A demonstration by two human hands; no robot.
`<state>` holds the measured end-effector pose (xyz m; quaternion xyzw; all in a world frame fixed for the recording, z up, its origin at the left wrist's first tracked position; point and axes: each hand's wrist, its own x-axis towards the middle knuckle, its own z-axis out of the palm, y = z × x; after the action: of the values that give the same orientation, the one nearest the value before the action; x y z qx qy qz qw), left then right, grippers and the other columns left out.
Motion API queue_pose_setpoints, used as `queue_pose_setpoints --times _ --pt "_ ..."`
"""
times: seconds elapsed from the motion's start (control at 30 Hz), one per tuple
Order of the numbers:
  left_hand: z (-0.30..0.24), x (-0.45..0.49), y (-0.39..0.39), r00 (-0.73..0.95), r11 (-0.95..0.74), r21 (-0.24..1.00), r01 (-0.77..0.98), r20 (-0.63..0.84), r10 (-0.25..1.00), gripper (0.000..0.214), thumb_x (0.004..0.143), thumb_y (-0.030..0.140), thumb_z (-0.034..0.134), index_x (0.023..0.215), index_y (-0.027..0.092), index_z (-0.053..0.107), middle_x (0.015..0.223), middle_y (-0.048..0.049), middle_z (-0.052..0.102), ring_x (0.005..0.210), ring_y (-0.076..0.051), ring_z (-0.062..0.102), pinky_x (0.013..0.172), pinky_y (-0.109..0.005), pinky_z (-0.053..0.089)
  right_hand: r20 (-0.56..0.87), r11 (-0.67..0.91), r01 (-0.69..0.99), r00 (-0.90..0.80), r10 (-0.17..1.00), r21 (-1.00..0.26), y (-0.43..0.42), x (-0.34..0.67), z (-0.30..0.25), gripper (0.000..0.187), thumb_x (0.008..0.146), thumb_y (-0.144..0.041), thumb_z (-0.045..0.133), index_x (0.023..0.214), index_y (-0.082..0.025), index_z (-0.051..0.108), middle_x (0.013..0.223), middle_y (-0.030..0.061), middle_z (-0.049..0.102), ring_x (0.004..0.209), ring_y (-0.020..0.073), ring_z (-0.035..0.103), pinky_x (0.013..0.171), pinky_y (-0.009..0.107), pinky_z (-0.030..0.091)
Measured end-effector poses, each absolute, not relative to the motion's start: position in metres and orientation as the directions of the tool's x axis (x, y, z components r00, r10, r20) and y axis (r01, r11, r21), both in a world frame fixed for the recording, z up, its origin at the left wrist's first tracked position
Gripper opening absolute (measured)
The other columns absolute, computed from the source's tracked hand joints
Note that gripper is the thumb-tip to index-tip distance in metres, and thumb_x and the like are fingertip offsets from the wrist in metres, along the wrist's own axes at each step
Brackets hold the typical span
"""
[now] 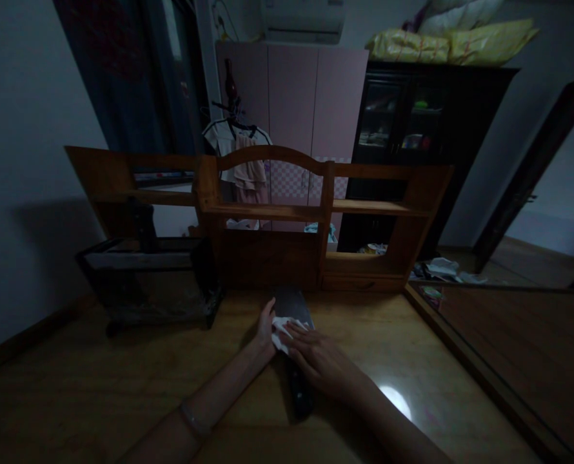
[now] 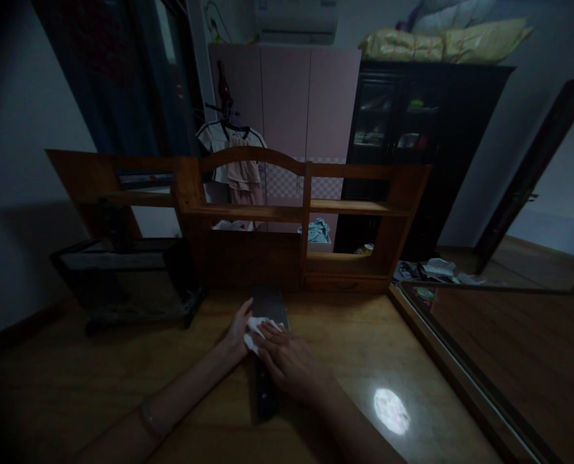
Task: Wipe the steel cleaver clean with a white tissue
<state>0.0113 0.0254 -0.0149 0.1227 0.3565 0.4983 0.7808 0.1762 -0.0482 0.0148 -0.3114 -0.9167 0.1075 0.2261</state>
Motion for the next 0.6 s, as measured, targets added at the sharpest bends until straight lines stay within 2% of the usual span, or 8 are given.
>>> queue_pose_setpoints --times 0.07,0.17,0.23,0.37,0.43,0.5,0.6 --pt "-0.014 0.012 0.026 0.225 0.454 0.570 -0.685 -0.427 0.876 0.040 0.094 0.047 0.046 0.090 0.010 0.060 0.064 -0.0097 0.065 0.056 -0.024 0.065 0.060 -0.033 0.053 0.350 0.769 0.530 -0.688 0.636 -0.356 -0.047 0.179 0.015 0.044 0.106 -0.027 0.036 0.150 -0.024 0.038 0.152 0.0025 0.036 0.143 0.0175 0.027 0.120 0.038 0.025" --pt "-0.015 0.014 0.027 0.232 0.386 0.565 -0.729 -0.327 0.916 0.042 0.096 0.044 0.041 0.105 0.008 0.062 0.078 -0.0124 0.069 0.069 -0.024 0.069 0.072 -0.035 0.055 0.350 0.749 0.546 -0.665 0.660 -0.375 -0.044 0.187 0.016 0.041 0.107 -0.028 0.034 0.146 -0.024 0.045 0.149 0.0024 0.040 0.141 0.0174 0.031 0.119 0.039 0.027" --pt "-0.017 0.014 0.028 0.228 0.358 0.563 -0.745 -0.290 0.929 0.043 0.097 0.042 0.039 0.108 0.007 0.061 0.083 -0.0133 0.070 0.073 -0.024 0.070 0.078 -0.037 0.054 0.345 0.721 0.581 -0.635 0.691 -0.376 -0.040 0.192 0.015 0.040 0.107 -0.031 0.032 0.143 -0.025 0.049 0.147 0.0023 0.043 0.139 0.0181 0.035 0.117 0.039 0.030" --pt "-0.015 0.015 0.027 0.255 0.373 0.559 -0.740 -0.280 0.926 0.043 0.098 0.041 0.039 0.111 0.007 0.061 0.089 -0.0136 0.071 0.076 -0.024 0.070 0.084 -0.039 0.053 0.363 0.569 0.752 -0.455 0.813 -0.333 -0.028 0.198 0.005 0.040 0.107 -0.032 0.033 0.135 -0.021 0.058 0.141 0.0077 0.051 0.130 0.0249 0.048 0.109 0.045 0.042" --pt "-0.012 0.016 0.026 0.288 0.390 0.546 -0.741 -0.266 0.920 0.041 0.098 0.038 0.039 0.111 0.007 0.062 0.092 -0.0141 0.072 0.078 -0.024 0.070 0.086 -0.039 0.053 0.415 0.533 0.787 -0.392 0.821 -0.312 -0.025 0.200 0.002 0.040 0.106 -0.030 0.033 0.134 -0.016 0.059 0.140 0.0110 0.051 0.132 0.0259 0.046 0.111 0.046 0.040" --pt "-0.010 0.018 0.026 0.288 0.382 0.537 -0.753 -0.253 0.924 0.038 0.098 0.035 0.040 0.108 0.007 0.063 0.092 -0.0136 0.072 0.078 -0.022 0.070 0.086 -0.037 0.053 0.469 0.597 0.741 -0.428 0.773 -0.308 -0.025 0.199 0.002 0.042 0.106 -0.029 0.032 0.139 -0.014 0.053 0.145 0.0099 0.045 0.138 0.0232 0.037 0.116 0.043 0.034" --pt "-0.013 0.017 0.026 0.285 0.394 0.540 -0.744 -0.276 0.918 0.035 0.098 0.035 0.041 0.097 0.008 0.063 0.082 -0.0123 0.072 0.070 -0.021 0.070 0.079 -0.033 0.054 0.447 0.716 0.606 -0.565 0.694 -0.345 -0.034 0.192 0.007 0.042 0.107 -0.029 0.031 0.146 -0.021 0.045 0.151 0.0034 0.037 0.142 0.0185 0.030 0.118 0.039 0.030"
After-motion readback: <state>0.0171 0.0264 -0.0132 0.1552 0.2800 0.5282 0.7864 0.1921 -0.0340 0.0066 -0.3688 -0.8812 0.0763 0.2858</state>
